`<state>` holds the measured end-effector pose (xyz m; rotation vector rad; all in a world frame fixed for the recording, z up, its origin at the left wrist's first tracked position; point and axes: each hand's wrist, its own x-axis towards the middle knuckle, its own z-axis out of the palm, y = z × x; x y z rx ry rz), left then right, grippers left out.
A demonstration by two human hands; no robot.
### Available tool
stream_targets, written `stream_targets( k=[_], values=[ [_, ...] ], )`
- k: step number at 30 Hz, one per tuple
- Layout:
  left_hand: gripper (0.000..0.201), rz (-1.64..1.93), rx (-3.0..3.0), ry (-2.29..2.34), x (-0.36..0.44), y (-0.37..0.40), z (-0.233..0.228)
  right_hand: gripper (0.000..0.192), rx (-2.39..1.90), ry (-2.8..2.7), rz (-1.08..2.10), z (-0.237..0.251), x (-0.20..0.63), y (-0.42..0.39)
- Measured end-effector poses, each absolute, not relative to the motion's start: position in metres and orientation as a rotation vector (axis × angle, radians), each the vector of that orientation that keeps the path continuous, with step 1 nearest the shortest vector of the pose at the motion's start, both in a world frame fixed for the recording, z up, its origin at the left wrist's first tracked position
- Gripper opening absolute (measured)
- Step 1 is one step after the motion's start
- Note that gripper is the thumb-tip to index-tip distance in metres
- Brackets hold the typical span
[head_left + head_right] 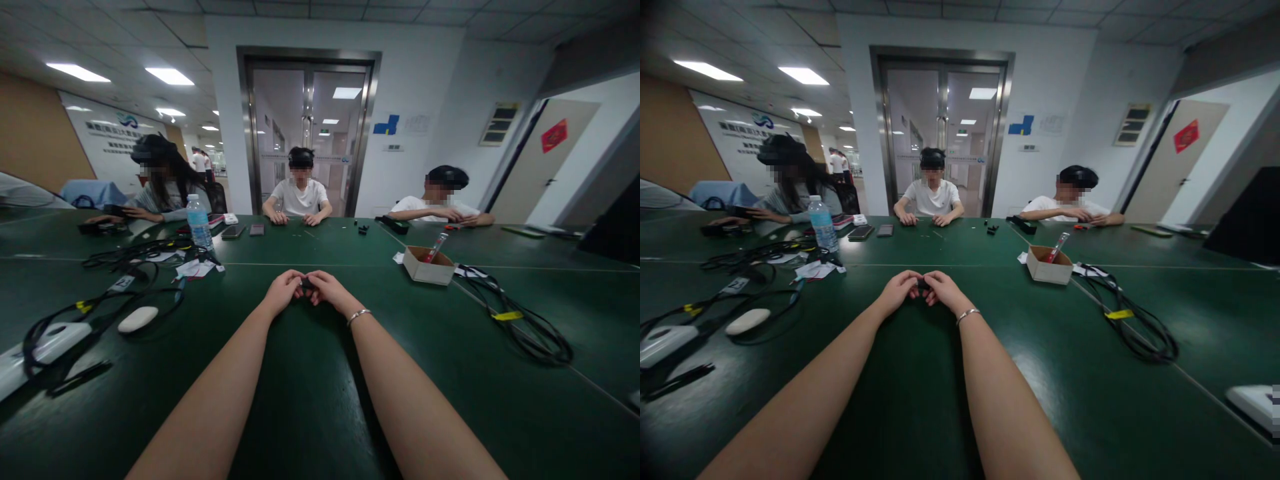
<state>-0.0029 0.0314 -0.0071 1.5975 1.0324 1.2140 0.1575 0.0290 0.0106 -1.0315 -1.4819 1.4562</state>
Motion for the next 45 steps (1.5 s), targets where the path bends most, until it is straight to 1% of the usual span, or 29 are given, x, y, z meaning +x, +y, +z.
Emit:
stream_targets(
  k=[1,3,4,7,8,10,12,13,16,18,22,23,26,28,29,32,33,34,36,38,39,42,43,45],
  values=[
    [0.021,1.21,1.599,1.032,-0.003,0.0316,-0.0074,0.012,-1.005,-1.485,1.465,0.0107,0.1578,0.0287],
    [0.021,1.204,1.605,1.032,-0.0032,0.0317,-0.0077,0.027,-0.949,-1.472,1.486,0.0111,0.1593,0.0278],
    [0.021,1.205,1.607,1.033,-0.0033,0.0317,-0.0077,0.028,-0.939,-1.459,1.493,0.0112,0.1601,0.0274],
    [0.022,1.208,1.609,1.032,-0.0034,0.0314,-0.0074,0.012,-0.984,-1.434,1.494,0.0106,0.1611,0.0273],
    [0.022,1.207,1.607,1.032,-0.0034,0.0313,-0.0072,0.01,-0.991,-1.437,1.491,0.0103,0.1612,0.0275],
    [0.022,1.202,1.597,1.035,-0.0032,0.0311,-0.0071,0.013,-0.959,-1.448,1.49,0.01,0.1614,0.0278],
    [0.022,1.202,1.589,1.037,-0.003,0.0311,-0.0074,0.025,-0.915,-1.44,1.498,0.0103,0.1616,0.0277],
    [0.022,1.205,1.587,1.035,-0.003,0.0312,-0.0076,0.026,-0.914,-1.423,1.5,0.0107,0.1617,0.0275],
    [0.021,1.215,1.584,1.026,-0.003,0.0316,-0.0082,0.011,-0.983,-1.391,1.501,0.0119,0.1618,0.0268],
    [0.021,1.211,1.58,1.026,-0.0031,0.0315,-0.0081,0.009,-0.985,-1.406,1.498,0.0122,0.1621,0.0266],
    [0.021,1.192,1.59,1.036,-0.0033,0.0308,-0.0073,0.031,-0.909,-1.416,1.51,0.0115,0.1629,0.0269],
    [0.021,1.192,1.597,1.035,-0.0033,0.0308,-0.0072,0.031,-0.921,-1.414,1.508,0.0112,0.1625,0.0273],
    [0.021,1.206,1.608,1.029,-0.0031,0.031,-0.0075,0.011,-1.012,-1.421,1.47,0.0107,0.1606,0.0285],
    [0.02,1.214,1.608,1.023,-0.0031,0.0314,-0.0079,0.005,-1.041,-1.448,1.448,0.0108,0.1602,0.0288],
    [0.02,1.214,1.606,1.024,-0.0031,0.0316,-0.0082,0.005,-1.028,-1.46,1.451,0.0111,0.1606,0.0287],
    [0.021,1.207,1.607,1.025,-0.0031,0.0318,-0.0087,0.027,-0.94,-1.447,1.501,0.0123,0.1625,0.0277],
    [0.021,1.213,1.603,1.024,-0.003,0.0319,-0.0087,0.03,-0.935,-1.427,1.514,0.0129,0.1629,0.0273],
    [0.021,1.221,1.598,1.019,-0.0029,0.032,-0.0088,0.028,-0.952,-1.41,1.522,0.0134,0.1628,0.0269],
    [0.02,1.237,1.587,1.01,-0.0026,0.0324,-0.0089,0.016,-1.014,-1.403,1.517,0.0142,0.162,0.0263],
    [0.02,1.231,1.584,1.014,-0.0024,0.0328,-0.0093,0.009,-1.034,-1.423,1.502,0.0144,0.1612,0.0257],
    [0.02,1.223,1.586,1.02,-0.0025,0.033,-0.0095,0.009,-1.014,-1.428,1.495,0.0142,0.1611,0.0254],
    [0.021,1.215,1.596,1.029,-0.0028,0.0333,-0.0099,0.025,-0.933,-1.399,1.48,0.0127,0.1617,0.0254],
    [0.021,1.224,1.595,1.027,-0.0029,0.0333,-0.01,0.024,-0.932,-1.386,1.478,0.0121,0.1618,0.0257],
    [0.021,1.241,1.589,1.019,-0.003,0.0332,-0.0099,0.015,-0.978,-1.387,1.484,0.0113,0.1616,0.0266]
  ],
)
